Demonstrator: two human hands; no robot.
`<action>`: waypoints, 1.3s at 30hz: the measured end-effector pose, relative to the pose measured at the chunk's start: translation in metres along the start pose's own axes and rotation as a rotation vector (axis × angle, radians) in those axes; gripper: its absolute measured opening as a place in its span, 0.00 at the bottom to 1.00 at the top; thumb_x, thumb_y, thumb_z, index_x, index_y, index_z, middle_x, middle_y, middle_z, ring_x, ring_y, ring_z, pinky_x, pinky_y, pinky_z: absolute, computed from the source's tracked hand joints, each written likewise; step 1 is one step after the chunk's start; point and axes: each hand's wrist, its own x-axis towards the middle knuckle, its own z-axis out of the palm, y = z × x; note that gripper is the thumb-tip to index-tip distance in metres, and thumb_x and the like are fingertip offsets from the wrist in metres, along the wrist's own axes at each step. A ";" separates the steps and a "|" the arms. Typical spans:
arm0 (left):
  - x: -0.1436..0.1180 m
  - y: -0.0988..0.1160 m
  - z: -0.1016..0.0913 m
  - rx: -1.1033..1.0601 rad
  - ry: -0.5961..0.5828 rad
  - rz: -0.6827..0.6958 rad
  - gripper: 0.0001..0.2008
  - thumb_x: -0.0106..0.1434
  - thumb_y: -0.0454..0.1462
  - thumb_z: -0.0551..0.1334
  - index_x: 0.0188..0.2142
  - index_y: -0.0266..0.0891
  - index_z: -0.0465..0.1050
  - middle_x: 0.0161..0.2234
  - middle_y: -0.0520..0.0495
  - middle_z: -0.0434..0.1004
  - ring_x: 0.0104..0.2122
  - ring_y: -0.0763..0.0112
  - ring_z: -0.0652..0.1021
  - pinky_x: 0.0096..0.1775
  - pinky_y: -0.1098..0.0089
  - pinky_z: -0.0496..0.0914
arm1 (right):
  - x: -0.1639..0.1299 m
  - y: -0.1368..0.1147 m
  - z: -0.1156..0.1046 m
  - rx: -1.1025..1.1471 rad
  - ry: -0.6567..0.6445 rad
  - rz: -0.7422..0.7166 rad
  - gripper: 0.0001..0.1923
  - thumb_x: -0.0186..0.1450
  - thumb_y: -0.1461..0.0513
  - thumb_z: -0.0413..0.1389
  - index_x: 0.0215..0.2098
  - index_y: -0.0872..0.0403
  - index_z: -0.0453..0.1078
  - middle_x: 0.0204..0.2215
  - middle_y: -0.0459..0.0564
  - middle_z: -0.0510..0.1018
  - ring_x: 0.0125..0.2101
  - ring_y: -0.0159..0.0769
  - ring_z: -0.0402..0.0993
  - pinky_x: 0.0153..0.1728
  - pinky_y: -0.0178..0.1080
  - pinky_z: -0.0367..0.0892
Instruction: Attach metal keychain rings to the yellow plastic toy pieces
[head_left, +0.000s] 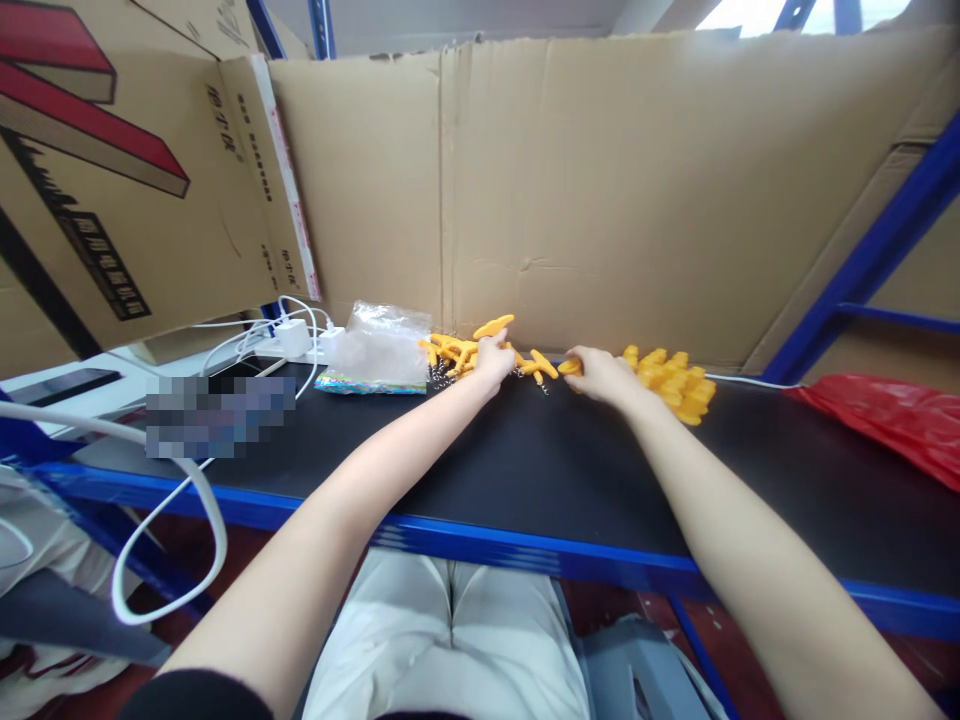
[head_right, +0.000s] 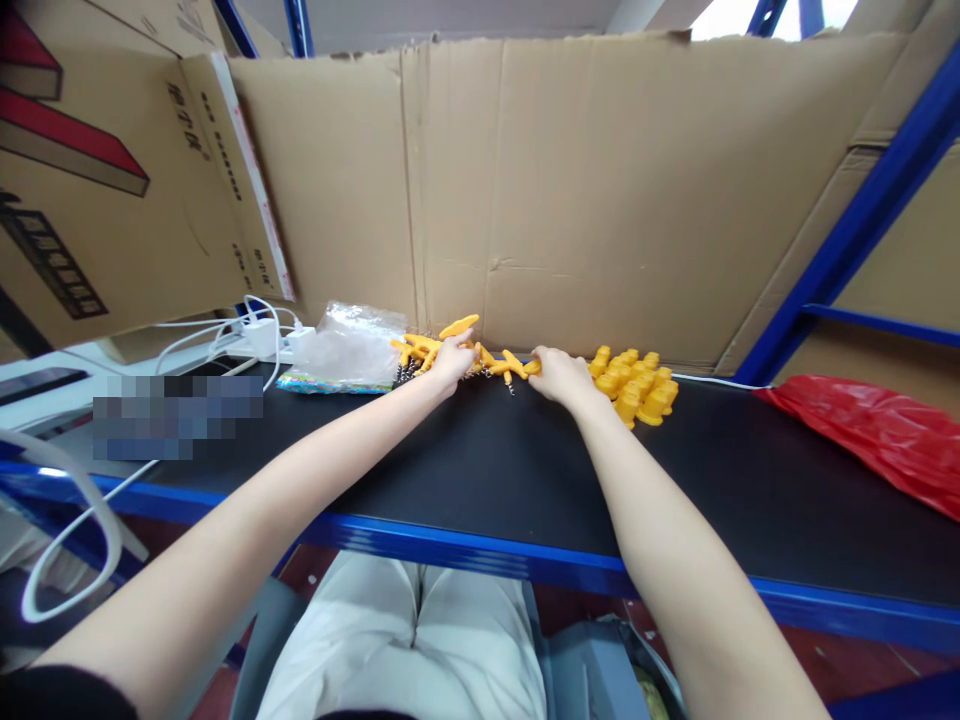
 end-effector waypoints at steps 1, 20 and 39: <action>-0.002 0.001 -0.005 0.054 -0.004 0.014 0.30 0.56 0.27 0.56 0.59 0.35 0.62 0.50 0.40 0.72 0.48 0.64 0.74 0.51 0.66 0.67 | 0.000 0.000 0.000 0.000 -0.005 0.001 0.24 0.59 0.60 0.52 0.55 0.55 0.65 0.49 0.56 0.75 0.49 0.47 0.69 0.46 0.47 0.62; -0.012 0.006 -0.027 0.541 -0.126 0.491 0.23 0.60 0.27 0.54 0.55 0.33 0.68 0.45 0.42 0.66 0.39 0.73 0.73 0.48 0.71 0.68 | -0.003 -0.018 0.019 0.079 -0.010 -0.212 0.20 0.63 0.62 0.49 0.52 0.57 0.68 0.48 0.57 0.72 0.47 0.42 0.70 0.47 0.38 0.62; -0.029 0.001 -0.106 0.727 -0.005 0.904 0.17 0.65 0.31 0.50 0.50 0.39 0.71 0.42 0.43 0.74 0.41 0.71 0.74 0.44 0.69 0.69 | -0.001 -0.023 0.028 -0.159 0.099 -0.223 0.18 0.67 0.61 0.45 0.53 0.57 0.66 0.47 0.60 0.71 0.47 0.46 0.67 0.42 0.42 0.61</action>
